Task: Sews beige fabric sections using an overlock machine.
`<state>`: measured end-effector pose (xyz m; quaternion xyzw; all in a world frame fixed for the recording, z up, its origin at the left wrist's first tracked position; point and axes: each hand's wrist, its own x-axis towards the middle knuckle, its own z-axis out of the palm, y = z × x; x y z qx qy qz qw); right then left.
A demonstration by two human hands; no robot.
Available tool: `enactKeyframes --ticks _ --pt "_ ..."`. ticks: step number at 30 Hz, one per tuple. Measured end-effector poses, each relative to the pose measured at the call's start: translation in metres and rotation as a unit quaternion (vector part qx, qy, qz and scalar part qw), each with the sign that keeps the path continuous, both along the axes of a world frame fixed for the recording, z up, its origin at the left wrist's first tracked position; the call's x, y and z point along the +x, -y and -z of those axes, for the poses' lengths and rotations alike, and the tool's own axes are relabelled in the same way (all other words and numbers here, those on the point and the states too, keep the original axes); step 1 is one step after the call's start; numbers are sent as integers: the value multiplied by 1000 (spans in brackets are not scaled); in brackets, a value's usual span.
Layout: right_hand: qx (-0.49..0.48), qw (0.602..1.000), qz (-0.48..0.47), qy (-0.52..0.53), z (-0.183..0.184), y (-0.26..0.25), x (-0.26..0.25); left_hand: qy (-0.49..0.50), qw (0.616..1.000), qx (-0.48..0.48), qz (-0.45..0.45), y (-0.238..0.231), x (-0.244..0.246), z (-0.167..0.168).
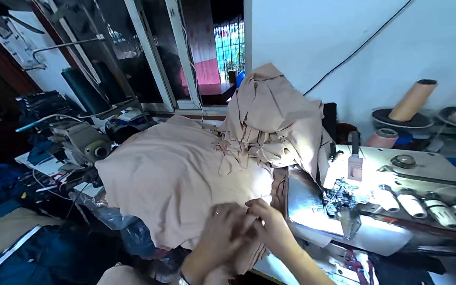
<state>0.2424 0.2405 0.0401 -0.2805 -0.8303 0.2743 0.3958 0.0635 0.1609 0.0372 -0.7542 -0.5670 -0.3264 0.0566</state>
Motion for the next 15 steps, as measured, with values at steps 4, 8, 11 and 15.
enactKeyframes --ticks 4,8,11,15 --pt "28 992 16 -118 -25 1 -5 -3 995 -23 -97 2 -99 -20" --pt "17 995 -53 -80 3 62 -3 -30 995 8 -90 53 -120 -37" --pt "-39 987 -132 -83 33 104 -1 -56 992 7 -113 100 -116 -26" --pt "-79 973 -217 -31 74 131 3 -38 984 -67 -159 148 -103 15"
